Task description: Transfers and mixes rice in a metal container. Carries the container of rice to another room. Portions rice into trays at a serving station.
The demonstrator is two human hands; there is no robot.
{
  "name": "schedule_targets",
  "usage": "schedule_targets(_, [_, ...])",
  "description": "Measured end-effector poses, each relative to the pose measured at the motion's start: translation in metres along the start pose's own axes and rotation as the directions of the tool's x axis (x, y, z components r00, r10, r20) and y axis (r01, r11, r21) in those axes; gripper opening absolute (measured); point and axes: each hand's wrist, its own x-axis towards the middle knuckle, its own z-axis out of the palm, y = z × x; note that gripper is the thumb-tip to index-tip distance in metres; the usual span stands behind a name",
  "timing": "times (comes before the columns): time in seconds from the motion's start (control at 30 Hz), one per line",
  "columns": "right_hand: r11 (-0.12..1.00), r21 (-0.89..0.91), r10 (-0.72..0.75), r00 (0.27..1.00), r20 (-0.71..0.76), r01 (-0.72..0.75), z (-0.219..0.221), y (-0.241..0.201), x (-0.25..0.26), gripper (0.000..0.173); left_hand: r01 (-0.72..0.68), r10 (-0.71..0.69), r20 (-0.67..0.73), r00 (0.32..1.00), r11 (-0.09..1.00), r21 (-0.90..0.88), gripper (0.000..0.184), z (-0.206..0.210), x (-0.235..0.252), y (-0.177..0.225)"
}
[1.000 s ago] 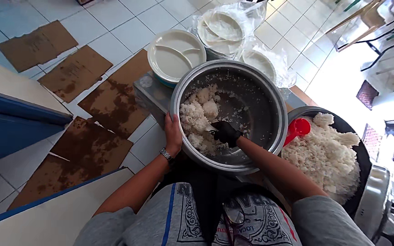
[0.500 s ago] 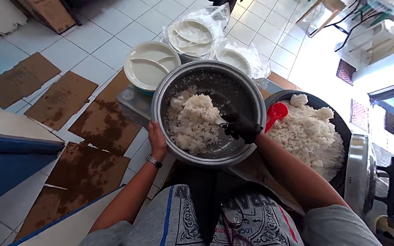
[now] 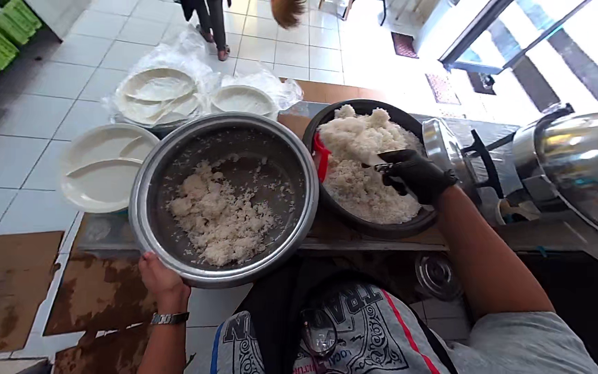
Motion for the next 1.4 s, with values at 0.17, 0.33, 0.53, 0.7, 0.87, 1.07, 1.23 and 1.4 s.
schedule_targets(0.17, [0.982,-0.127,0.07,0.884,-0.461,-0.143,-0.054,0.046,0.005,0.03,-0.001,0.001,-0.002,1.0,1.0,0.008,0.051,0.001,0.001,-0.001])
schedule_targets(0.33, [0.75,-0.503,0.044,0.792,-0.609,-0.429,-0.045,0.056,0.016,0.045,-0.002,0.003,-0.019,1.0,1.0,0.026,0.051,0.002,0.001,0.001])
schedule_targets(0.53, [0.601,-0.64,-0.067,0.767,-0.638,-0.479,0.019,0.071,0.049,0.055,0.002,-0.001,-0.016,1.0,0.999,0.038,0.051,0.002,0.001,0.001])
schedule_targets(0.7, [0.55,-0.724,-0.094,0.83,-0.549,-0.416,-0.001,0.075,0.054,0.049,0.0,0.0,-0.008,1.0,1.0,0.016,0.051,0.0,0.002,-0.001])
schedule_targets(0.87, [0.647,-0.673,-0.097,0.837,-0.539,-0.358,-0.045,0.035,0.015,0.052,0.006,-0.006,-0.021,1.0,1.0,0.002,0.05,0.0,-0.001,0.003])
schedule_targets(1.07, [0.991,-0.082,-0.127,0.951,-0.28,0.108,-0.03,0.01,-0.016,0.037,0.039,-0.04,-0.031,0.999,0.999,-0.021,0.051,0.0,-0.006,0.009])
schedule_targets(1.23, [0.981,-0.038,-0.183,0.969,0.165,0.192,0.069,-0.043,0.002,0.034,0.092,-0.095,-0.024,0.995,0.991,-0.093,0.051,-0.006,-0.001,0.003])
schedule_targets(1.4, [0.363,-0.856,-0.039,0.923,0.382,0.369,0.183,-0.086,0.062,0.037,0.131,-0.131,0.008,0.991,0.987,-0.096,0.053,-0.01,0.008,-0.004])
